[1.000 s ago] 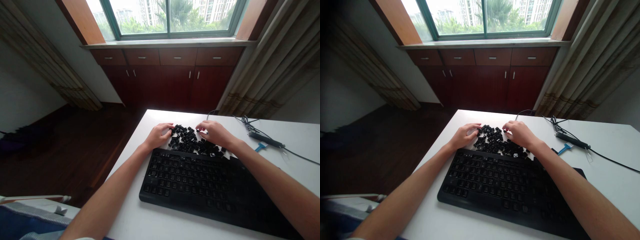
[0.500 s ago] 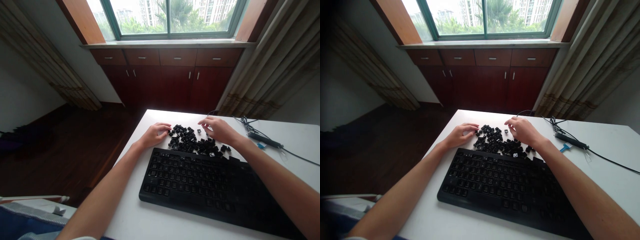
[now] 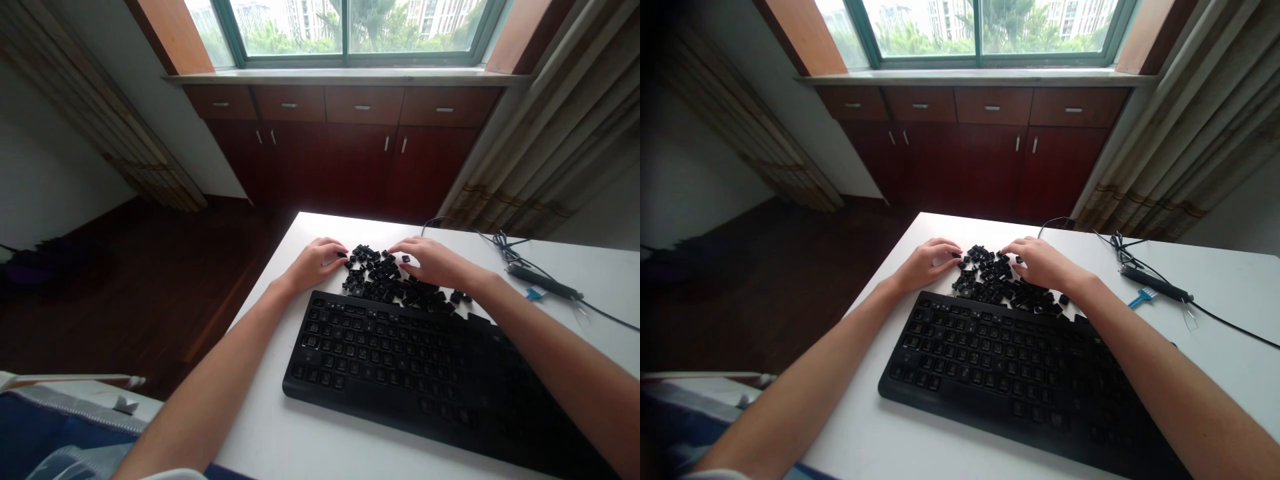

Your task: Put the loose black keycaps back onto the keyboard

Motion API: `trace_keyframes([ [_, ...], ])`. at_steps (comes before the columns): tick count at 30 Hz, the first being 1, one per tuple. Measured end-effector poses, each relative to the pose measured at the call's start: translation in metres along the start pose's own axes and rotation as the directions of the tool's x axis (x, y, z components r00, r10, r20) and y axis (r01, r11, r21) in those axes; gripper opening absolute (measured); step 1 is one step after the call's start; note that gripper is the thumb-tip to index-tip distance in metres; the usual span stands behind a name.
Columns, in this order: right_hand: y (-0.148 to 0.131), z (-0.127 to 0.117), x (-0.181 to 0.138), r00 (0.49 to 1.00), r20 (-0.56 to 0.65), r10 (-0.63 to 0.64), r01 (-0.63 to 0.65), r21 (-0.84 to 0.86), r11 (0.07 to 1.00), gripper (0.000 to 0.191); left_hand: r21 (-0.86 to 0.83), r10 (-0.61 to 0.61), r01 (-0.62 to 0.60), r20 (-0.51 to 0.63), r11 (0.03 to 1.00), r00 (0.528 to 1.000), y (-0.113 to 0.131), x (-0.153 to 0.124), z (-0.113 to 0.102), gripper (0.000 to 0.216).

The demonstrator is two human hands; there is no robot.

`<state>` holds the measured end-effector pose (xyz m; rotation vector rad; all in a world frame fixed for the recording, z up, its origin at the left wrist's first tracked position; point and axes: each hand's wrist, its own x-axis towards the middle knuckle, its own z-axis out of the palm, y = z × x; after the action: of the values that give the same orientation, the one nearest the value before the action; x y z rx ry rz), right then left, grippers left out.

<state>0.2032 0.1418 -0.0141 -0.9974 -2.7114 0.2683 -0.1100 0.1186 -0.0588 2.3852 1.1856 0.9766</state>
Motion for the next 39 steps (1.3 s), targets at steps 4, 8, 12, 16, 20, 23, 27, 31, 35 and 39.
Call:
trace_keyframes([
  [4,-0.002,0.001,0.002,1.000,0.004,-0.006,0.006,-0.007,1.000,0.035,0.019,-0.023,0.023,0.001,1.000,1.000,0.003,0.001,0.000,0.020],
  [8,-0.005,0.005,0.003,1.000,-0.010,0.006,-0.006,-0.006,1.000,0.036,0.000,-0.037,0.037,0.007,0.999,0.999,0.005,0.002,-0.001,0.020],
  [12,-0.005,0.007,0.003,0.999,-0.023,0.024,-0.024,-0.014,1.000,0.036,-0.010,-0.038,0.038,0.000,0.999,0.999,0.005,0.002,-0.001,0.019],
  [16,0.000,0.003,-0.003,0.997,-0.054,0.063,-0.066,-0.044,0.997,0.035,-0.025,-0.028,0.028,0.001,0.999,1.000,0.005,0.001,-0.001,0.019],
  [20,0.002,-0.002,-0.013,0.995,-0.057,0.087,-0.090,-0.053,0.995,0.031,-0.015,-0.033,0.033,0.005,0.999,0.999,0.005,0.001,-0.001,0.019],
  [23,-0.001,-0.004,-0.019,0.995,-0.062,0.074,-0.077,-0.044,0.996,0.028,-0.004,-0.037,0.037,0.001,0.999,0.999,0.005,0.001,-0.001,0.018],
  [27,-0.011,-0.006,-0.026,0.995,-0.098,0.033,-0.036,-0.034,0.999,0.028,0.005,-0.036,0.036,-0.003,0.999,0.999,0.005,0.001,0.000,0.018],
  [31,-0.020,-0.011,-0.031,0.987,-0.158,-0.034,0.033,-0.011,0.999,0.026,0.006,-0.038,0.038,-0.001,0.999,0.999,0.006,0.002,-0.001,0.019],
  [35,-0.028,-0.015,-0.034,0.981,-0.191,-0.036,0.040,0.016,0.999,0.026,0.013,-0.044,0.044,0.005,0.999,0.999,0.007,0.002,-0.002,0.022],
  [39,-0.032,-0.017,-0.037,0.979,-0.205,-0.012,0.017,0.026,1.000,0.023,0.020,-0.051,0.050,0.016,0.999,0.999,0.007,0.002,-0.002,0.023],
])
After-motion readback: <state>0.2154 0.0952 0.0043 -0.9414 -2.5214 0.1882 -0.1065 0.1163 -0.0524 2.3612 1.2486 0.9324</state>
